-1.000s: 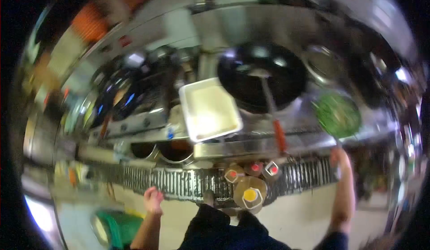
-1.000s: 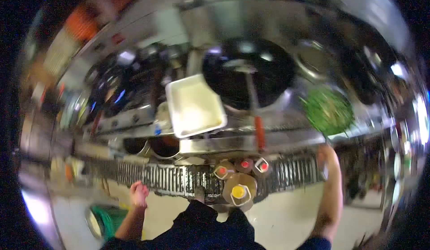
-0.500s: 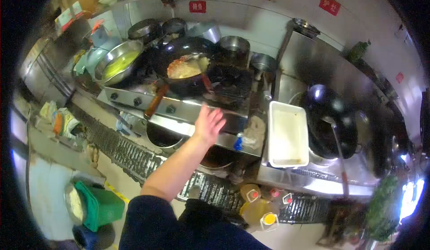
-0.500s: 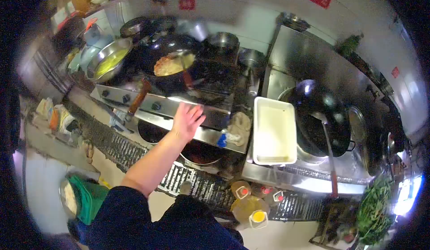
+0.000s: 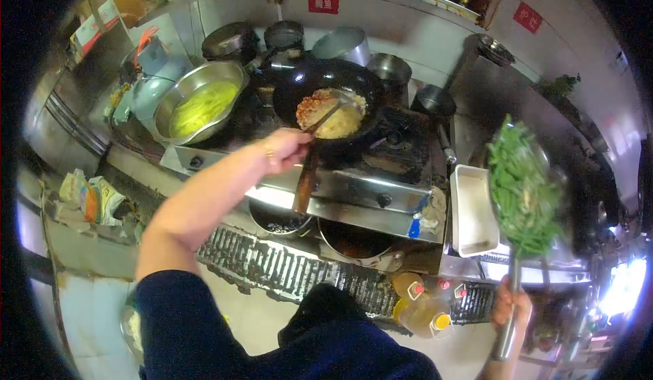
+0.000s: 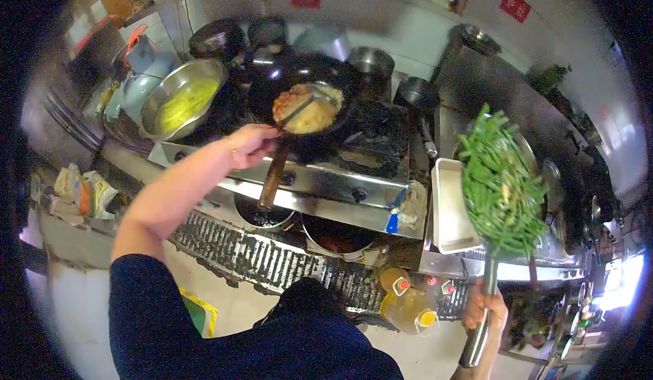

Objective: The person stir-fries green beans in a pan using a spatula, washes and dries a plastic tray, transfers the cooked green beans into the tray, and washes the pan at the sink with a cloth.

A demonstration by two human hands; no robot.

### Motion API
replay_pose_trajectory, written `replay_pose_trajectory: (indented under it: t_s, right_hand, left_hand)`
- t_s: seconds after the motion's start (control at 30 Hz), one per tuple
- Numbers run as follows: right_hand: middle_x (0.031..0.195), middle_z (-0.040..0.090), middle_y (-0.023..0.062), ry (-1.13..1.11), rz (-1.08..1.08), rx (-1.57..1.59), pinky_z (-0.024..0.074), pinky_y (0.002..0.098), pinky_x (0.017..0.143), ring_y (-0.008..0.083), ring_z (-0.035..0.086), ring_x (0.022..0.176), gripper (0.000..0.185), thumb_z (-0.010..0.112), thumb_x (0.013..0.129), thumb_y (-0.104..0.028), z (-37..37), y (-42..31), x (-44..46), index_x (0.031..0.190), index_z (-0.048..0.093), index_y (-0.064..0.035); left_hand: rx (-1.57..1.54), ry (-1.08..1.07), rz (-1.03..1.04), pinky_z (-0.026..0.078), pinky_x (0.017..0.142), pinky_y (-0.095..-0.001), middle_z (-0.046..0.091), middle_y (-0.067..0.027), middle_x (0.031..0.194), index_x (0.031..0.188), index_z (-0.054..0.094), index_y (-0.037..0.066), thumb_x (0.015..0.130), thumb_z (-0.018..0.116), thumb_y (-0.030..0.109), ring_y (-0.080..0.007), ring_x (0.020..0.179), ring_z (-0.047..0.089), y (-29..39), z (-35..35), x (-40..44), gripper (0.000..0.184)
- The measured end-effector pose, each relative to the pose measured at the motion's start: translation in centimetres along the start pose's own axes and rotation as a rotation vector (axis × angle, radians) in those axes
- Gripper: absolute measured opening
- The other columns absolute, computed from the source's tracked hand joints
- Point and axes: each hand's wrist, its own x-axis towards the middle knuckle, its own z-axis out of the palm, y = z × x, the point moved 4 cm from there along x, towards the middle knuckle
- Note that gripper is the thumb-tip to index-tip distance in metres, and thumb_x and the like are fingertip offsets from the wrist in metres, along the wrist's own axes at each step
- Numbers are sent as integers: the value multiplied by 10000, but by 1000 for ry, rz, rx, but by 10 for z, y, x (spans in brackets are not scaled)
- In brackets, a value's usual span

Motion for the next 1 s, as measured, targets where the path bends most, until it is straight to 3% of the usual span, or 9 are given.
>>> replay_pose_trajectory:
  t_s: [0.07, 0.13, 0.27, 0.37, 0.57, 0.67, 0.77, 0.87, 1.0]
  right_hand:
    - [692, 462, 45, 6, 43, -62, 373, 278, 320, 117, 421, 405, 375, 581, 763, -77, 28, 15, 17, 1114, 495, 21]
    - [729, 462, 61, -41, 80, -99, 304, 259, 310, 113, 371, 410, 412, 567, 781, -63, 32, 24, 29, 1174, 464, 5]
    - [720, 467, 56, -36, 113, -152, 295, 252, 308, 104, 380, 408, 376, 583, 754, -63, 58, 38, 40, 1112, 481, -8]
    - [714, 474, 56, 2, 71, -192, 300, 262, 305, 113, 392, 403, 384, 588, 745, -53, 75, 38, 36, 1112, 483, -13]
    - [669, 501, 84, 28, 88, -194, 336, 308, 288, 151, 425, 370, 406, 600, 717, -26, 66, 34, 30, 1110, 496, -30]
    - [630, 487, 82, 92, 55, -200, 382, 329, 291, 169, 446, 359, 424, 620, 693, -28, 69, 31, 25, 1098, 499, -15]
    - [631, 492, 79, 98, 35, -192, 392, 329, 286, 170, 450, 361, 437, 638, 692, -46, 70, 33, 25, 1101, 486, -9]
    - [625, 482, 76, 60, 50, -194, 403, 332, 285, 172, 453, 364, 451, 656, 692, -56, 59, 38, 24, 1098, 467, -8]
    - [643, 491, 82, 70, 53, -199, 405, 325, 286, 174, 458, 366, 467, 651, 687, -45, 57, 39, 18, 1110, 457, -5]
  left_hand:
    - [216, -40, -30, 217, 317, -208, 495, 23, 611, 965, 582, 143, 951, 505, 217, -50, 405, 383, 28, -40, -37, 107]
    - [212, -40, 32, 214, 313, -218, 480, 26, 601, 942, 586, 142, 945, 507, 213, -55, 386, 362, 41, -68, -32, 106]
    - [146, -72, 123, 245, 325, -210, 514, 23, 628, 942, 584, 174, 929, 532, 244, -61, 402, 388, 57, -34, 4, 88]
    - [290, -100, 60, 279, 335, -201, 530, 25, 652, 979, 598, 169, 917, 552, 255, -55, 421, 417, 58, -15, 26, 115]
    - [343, -112, 22, 245, 314, -207, 479, 17, 624, 1083, 578, 94, 939, 512, 216, -61, 368, 351, 61, -93, -23, 200]
    - [337, -120, 69, 279, 329, -227, 514, 7, 622, 925, 578, 98, 916, 520, 229, -66, 396, 390, 63, -85, -30, 144]
    - [690, 20, 152, 304, 326, -249, 535, -18, 623, 945, 576, 69, 908, 505, 222, -90, 396, 421, 72, -99, -38, 173]
    - [784, 144, 121, 330, 328, -271, 552, -42, 613, 972, 588, 43, 900, 491, 223, -115, 395, 451, 76, -118, -61, 218]
    - [785, -81, -18, 305, 316, -250, 536, -33, 588, 1036, 598, 47, 914, 492, 235, -96, 364, 424, 92, -117, -64, 248]
